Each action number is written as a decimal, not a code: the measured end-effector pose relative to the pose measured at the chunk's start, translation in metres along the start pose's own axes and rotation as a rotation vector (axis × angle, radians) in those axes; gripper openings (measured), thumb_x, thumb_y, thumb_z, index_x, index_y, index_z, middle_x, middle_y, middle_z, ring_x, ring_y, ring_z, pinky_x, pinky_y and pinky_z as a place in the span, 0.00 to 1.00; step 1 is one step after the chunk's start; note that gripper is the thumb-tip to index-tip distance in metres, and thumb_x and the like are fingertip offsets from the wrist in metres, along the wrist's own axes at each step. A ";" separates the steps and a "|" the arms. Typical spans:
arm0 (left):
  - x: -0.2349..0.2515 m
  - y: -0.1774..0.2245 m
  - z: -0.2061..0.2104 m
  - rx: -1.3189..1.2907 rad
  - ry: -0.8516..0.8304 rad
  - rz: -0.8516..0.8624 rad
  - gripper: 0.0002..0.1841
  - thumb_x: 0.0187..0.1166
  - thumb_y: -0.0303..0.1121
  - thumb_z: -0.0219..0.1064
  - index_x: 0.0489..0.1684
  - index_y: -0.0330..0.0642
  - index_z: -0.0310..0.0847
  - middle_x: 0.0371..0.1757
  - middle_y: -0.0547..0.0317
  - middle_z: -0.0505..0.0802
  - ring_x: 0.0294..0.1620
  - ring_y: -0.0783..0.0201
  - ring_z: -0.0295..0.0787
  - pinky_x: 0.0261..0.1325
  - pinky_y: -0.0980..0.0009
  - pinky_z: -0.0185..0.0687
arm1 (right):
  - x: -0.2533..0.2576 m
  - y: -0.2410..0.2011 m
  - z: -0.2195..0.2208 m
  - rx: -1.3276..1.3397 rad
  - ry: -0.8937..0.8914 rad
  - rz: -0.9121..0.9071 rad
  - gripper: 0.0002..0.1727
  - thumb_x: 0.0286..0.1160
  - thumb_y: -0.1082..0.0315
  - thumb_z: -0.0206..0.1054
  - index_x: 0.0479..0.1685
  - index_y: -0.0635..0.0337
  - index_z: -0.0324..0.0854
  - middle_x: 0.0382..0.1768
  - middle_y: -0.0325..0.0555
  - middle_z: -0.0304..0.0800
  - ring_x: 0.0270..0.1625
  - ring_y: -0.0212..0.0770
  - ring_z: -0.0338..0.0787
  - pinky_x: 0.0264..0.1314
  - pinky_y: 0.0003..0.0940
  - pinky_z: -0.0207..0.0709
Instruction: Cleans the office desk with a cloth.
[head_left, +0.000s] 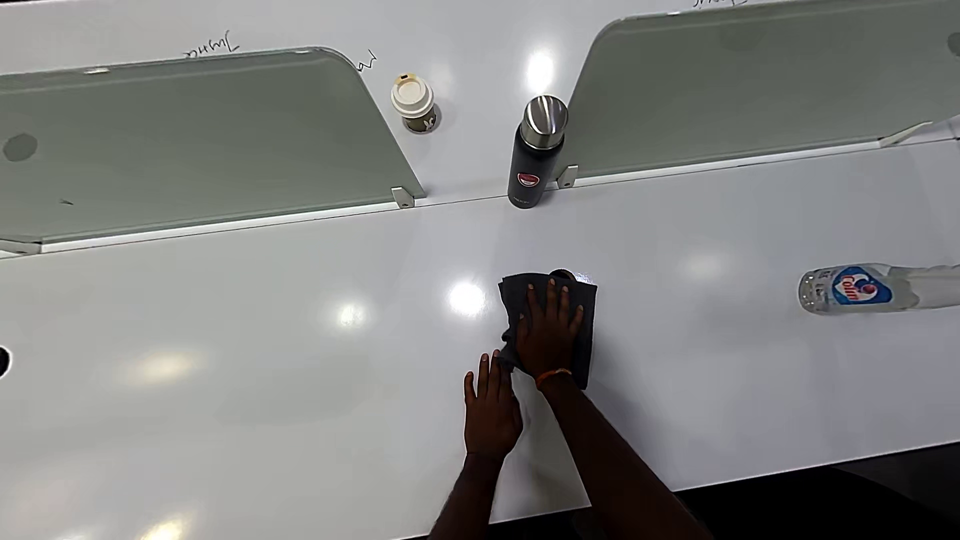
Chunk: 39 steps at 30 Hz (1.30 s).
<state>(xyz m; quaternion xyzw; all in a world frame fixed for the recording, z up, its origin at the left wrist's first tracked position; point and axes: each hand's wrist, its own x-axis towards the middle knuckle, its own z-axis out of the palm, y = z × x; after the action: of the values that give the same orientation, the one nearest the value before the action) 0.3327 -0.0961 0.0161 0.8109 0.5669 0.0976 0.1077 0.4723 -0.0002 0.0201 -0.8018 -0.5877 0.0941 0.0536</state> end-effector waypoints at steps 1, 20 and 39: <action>-0.001 0.000 0.001 0.003 0.000 -0.002 0.29 0.82 0.38 0.45 0.77 0.39 0.78 0.84 0.52 0.79 0.88 0.45 0.67 0.84 0.36 0.56 | 0.002 -0.002 0.001 0.011 0.013 0.016 0.34 0.84 0.49 0.46 0.92 0.37 0.61 0.95 0.49 0.49 0.97 0.59 0.44 0.89 0.76 0.33; -0.010 -0.004 0.012 -0.014 -0.008 -0.010 0.32 0.81 0.38 0.40 0.86 0.41 0.68 0.93 0.57 0.66 0.96 0.54 0.50 0.90 0.41 0.44 | -0.232 0.121 -0.002 0.621 0.033 -0.459 0.17 0.72 0.69 0.57 0.40 0.46 0.95 0.63 0.33 0.94 0.76 0.39 0.85 0.84 0.49 0.71; -0.008 -0.005 0.006 -0.074 -0.018 -0.005 0.33 0.79 0.37 0.43 0.88 0.41 0.65 0.93 0.58 0.65 0.95 0.52 0.51 0.91 0.40 0.43 | -0.074 0.109 -0.011 0.485 -0.026 -0.556 0.26 0.68 0.69 0.59 0.67 0.59 0.87 0.78 0.55 0.80 0.84 0.57 0.75 0.86 0.65 0.60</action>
<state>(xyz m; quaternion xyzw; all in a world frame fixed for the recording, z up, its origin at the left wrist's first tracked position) 0.3274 -0.1027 0.0087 0.8059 0.5638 0.1111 0.1428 0.5549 -0.1038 0.0162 -0.5743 -0.7443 0.2227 0.2579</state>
